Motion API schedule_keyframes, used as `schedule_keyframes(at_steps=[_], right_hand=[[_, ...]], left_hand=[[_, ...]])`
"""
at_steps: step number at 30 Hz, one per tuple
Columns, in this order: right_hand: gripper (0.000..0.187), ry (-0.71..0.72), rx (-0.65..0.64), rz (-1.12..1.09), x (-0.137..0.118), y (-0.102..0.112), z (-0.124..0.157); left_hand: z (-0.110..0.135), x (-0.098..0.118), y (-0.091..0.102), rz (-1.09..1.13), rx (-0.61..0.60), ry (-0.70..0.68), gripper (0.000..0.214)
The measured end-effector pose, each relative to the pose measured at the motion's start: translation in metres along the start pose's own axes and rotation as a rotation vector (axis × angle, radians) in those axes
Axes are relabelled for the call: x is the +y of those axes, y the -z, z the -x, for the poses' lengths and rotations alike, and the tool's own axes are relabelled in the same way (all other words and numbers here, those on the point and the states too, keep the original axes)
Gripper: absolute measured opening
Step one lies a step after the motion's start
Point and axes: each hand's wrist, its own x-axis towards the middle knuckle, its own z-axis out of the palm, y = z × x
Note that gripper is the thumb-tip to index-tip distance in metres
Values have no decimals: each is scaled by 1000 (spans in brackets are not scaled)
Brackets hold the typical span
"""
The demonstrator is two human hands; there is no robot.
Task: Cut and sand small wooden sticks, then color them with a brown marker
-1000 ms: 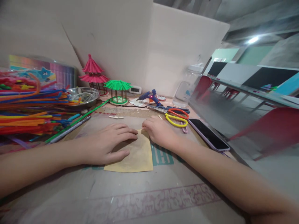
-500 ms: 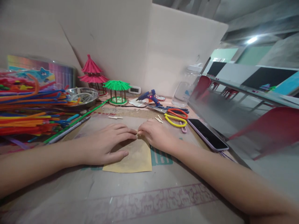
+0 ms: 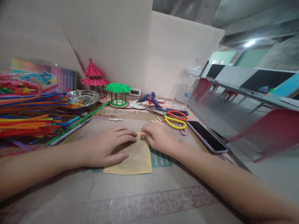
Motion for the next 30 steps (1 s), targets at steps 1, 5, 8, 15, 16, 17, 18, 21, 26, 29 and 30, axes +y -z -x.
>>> schedule_keyframes(at_steps=[1, 5, 8, 15, 16, 17, 18, 21, 26, 29, 30], right_hand=[[20, 16, -14, -21, 0, 0, 0], [18, -6, 17, 30, 1, -1, -1], [19, -25, 17, 33, 1, -1, 0], [17, -5, 28, 76, 2, -1, -1], [17, -11, 29, 82, 1, -1, -1], [17, 2, 25, 70, 0, 0, -1], [17, 28, 15, 51, -1, 0, -1], [19, 116, -18, 27, -4, 2, -1], [21, 42, 34, 66, 3, 1, 0], [21, 46, 12, -5, 5, -2, 0], [22, 47, 13, -15, 5, -2, 0]], left_hand=[[0, 0, 0, -1, -2, 0, 44], [-1, 0, 0, -7, 3, 11, 44], [-1, 0, 0, -2, -6, 4, 45], [0, 1, 1, -13, -11, 11, 45], [0, 1, 1, -9, -12, 10, 45], [0, 1, 1, -5, -14, 8, 45], [0, 1, 1, -2, -15, 6, 44], [-1, 0, 0, -7, -11, 8, 42], [-2, -1, -1, -8, -10, 5, 45], [-1, -1, -1, -10, -5, 3, 44], [-1, -1, -1, -11, -1, 3, 44]])
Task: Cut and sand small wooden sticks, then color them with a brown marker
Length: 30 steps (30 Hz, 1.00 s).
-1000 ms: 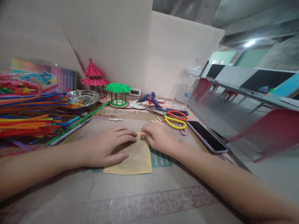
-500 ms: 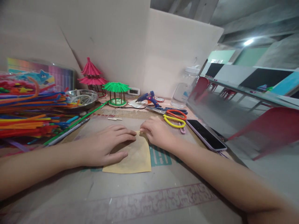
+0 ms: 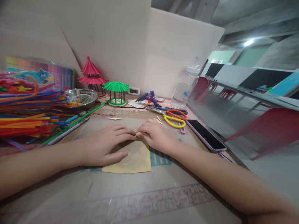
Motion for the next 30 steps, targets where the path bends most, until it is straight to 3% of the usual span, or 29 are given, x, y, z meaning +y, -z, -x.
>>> schedule_keyframes(at_steps=[4, 9, 14, 19, 24, 30], right_hand=[[21, -29, 44, 60, 0, 1, 0], [23, -1, -19, -4, -1, 4, 1], [25, -38, 21, 51, 0, 4, 1], [26, 27, -30, -38, -2, 4, 0], [26, -30, 35, 42, 3, 4, 0], [24, 6, -6, -9, 2, 3, 0]], left_hand=[[1, 0, 0, 10, 13, 3, 44], [0, 0, 1, 13, 1, -9, 44], [0, 1, 1, 15, 15, 1, 44], [1, 0, 1, 11, 13, -13, 43], [1, 0, 1, 21, 16, 1, 44], [1, 1, 2, 16, 6, -5, 43]])
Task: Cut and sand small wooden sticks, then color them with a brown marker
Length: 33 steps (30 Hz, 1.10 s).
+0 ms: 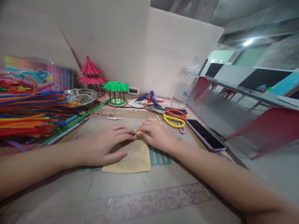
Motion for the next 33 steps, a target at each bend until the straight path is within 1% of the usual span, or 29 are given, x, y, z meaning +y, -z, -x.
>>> schedule_keyframes(at_steps=[4, 8, 10, 11, 13, 15, 18, 19, 20, 22, 24, 27, 31, 33], right_hand=[[23, -49, 39, 66, 3, 1, 1], [22, 3, -12, 18, 2, 0, 1], [21, 9, -2, 28, 2, 0, 0], [20, -11, 10, 41, 2, 0, -1], [20, -100, 34, 28, 1, 1, -1], [18, -239, 45, -114, -2, 4, -1], [10, -424, 82, -535, -15, 7, 0], [8, -462, 90, -673, -20, 8, 1], [11, -489, 93, -791, -25, 9, 1], [18, -525, 75, -954, -35, 9, 2], [22, -548, 49, -1034, -44, 8, 2], [22, -550, 21, -1060, -52, 6, 3], [18, -497, -66, -1098, -62, 4, 5], [18, -475, -90, -1116, -67, 3, 6]], left_hand=[[0, 0, 0, 14, 18, 7, 43], [0, -1, 0, 16, 24, -5, 43], [0, -1, 0, 9, 23, 4, 43], [0, -2, 0, 4, 19, 11, 43], [0, -1, -1, -6, 12, 20, 43], [0, -1, -1, 0, 17, 25, 43], [0, 0, 0, 57, 76, 54, 35], [0, 0, 1, 84, 112, 73, 30], [0, 1, 2, 108, 157, 94, 26], [1, 3, 4, 144, 251, 123, 22], [2, 7, 7, 162, 316, 113, 22], [3, 12, 9, 177, 353, 65, 21], [4, 17, 9, 192, 423, 65, 18], [4, 19, 9, 217, 433, 77, 16]])
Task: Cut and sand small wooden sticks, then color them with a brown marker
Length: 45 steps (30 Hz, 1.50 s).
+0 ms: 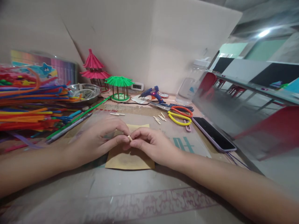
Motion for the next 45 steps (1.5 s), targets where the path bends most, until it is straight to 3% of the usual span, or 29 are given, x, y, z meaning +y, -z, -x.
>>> schedule_keyframes(at_steps=[8, 14, 19, 30, 38, 45], right_hand=[[21, 45, 21, 190, -3, 1, 1], [24, 28, 21, 211, -5, 1, 1], [28, -5, -6, 105, -4, -1, 1], [29, 40, 201, 270, -2, 26, -7], [13, 81, 112, 402, -10, 6, -4], [11, 146, 241, 229, -6, 7, 0]], left_hand=[[-1, 3, -2, 166, -10, 149, 11], [-3, 3, -3, 194, 5, 144, 9], [-4, 4, -4, 224, 10, 142, 7], [-9, -11, 7, 129, 20, 304, 19], [-5, -4, -2, 82, 57, 105, 10], [-6, -5, -2, 55, 88, 111, 10]])
